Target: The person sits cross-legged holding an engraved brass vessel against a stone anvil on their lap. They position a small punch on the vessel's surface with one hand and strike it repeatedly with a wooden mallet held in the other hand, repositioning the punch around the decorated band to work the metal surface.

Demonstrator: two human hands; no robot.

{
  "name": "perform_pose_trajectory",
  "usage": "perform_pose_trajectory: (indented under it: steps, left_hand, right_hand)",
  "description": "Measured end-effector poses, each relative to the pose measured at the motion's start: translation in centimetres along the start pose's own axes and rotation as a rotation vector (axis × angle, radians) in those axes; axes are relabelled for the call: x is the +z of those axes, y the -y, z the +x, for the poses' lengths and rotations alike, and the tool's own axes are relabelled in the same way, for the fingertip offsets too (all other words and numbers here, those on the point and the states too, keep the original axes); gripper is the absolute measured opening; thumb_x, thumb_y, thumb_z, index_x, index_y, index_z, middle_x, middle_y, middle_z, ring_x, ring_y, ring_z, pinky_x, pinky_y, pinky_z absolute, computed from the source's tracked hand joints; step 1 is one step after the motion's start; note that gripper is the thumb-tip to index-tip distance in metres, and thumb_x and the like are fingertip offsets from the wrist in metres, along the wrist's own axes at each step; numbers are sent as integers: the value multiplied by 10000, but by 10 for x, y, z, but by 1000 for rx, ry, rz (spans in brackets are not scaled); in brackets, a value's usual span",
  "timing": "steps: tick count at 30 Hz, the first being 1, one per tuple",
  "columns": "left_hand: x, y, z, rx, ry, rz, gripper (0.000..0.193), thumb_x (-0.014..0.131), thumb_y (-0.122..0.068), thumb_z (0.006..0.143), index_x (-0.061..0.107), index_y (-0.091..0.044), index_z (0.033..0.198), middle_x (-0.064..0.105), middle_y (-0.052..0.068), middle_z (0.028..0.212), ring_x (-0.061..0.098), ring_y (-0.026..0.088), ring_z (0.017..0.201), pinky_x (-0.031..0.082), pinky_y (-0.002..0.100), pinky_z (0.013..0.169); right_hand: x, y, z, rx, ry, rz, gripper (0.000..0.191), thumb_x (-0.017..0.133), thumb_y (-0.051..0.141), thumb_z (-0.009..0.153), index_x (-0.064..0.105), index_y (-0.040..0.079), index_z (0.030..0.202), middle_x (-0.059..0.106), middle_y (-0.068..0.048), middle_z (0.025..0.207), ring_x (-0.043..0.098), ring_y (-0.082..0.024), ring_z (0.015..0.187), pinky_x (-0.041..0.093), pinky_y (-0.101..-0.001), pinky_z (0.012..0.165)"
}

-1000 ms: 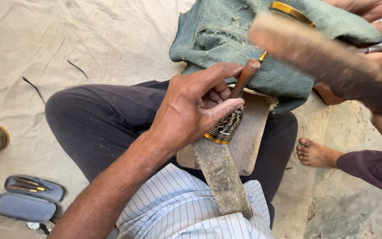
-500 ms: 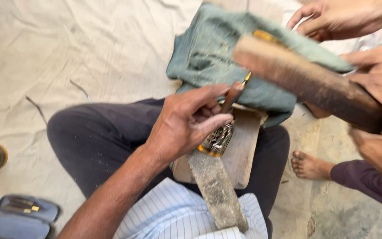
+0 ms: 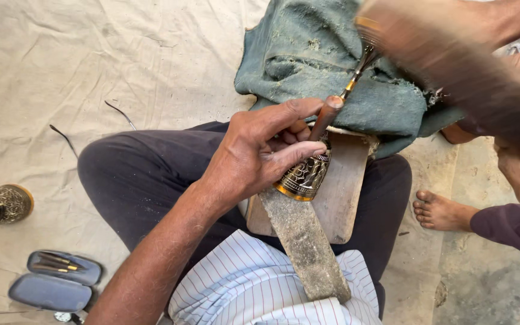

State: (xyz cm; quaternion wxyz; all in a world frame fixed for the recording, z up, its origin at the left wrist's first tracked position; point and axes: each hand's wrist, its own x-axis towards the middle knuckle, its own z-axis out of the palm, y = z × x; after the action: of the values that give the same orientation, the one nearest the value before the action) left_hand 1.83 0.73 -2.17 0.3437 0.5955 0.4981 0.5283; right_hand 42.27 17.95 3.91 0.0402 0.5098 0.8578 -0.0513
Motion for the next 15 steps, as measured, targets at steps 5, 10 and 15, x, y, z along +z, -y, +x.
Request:
perform_pose_trajectory:
  steps: [5,10,15]
  left_hand:
    - [-3,2,2,1,10,-14,596,868,-193,928,597,-196,1459,655,-27,867,624,46,762,601,234,707]
    - [-4,6,3,-11,47,-76,561,863,-183,955,619,-202,1460,665,-22,882,619,47,774,585,237,704]
    - [-7,7,5,6,77,-56,579,859,-196,937,610,-201,1460,680,-26,868,629,51,762,590,240,703]
  right_hand:
    - [26,17,23,-33,27,-4,266,709,100,989,581,-8,1195,621,-145,904,633,-214,718,544,-368,688]
    - [29,6,14,1,37,24,250,711,104,989,581,-5,1173,617,-143,884,627,-215,702,540,-369,674]
    - [34,-19,-15,55,60,32,236,713,108,990,581,-3,1151,613,-142,864,621,-216,686,536,-371,661]
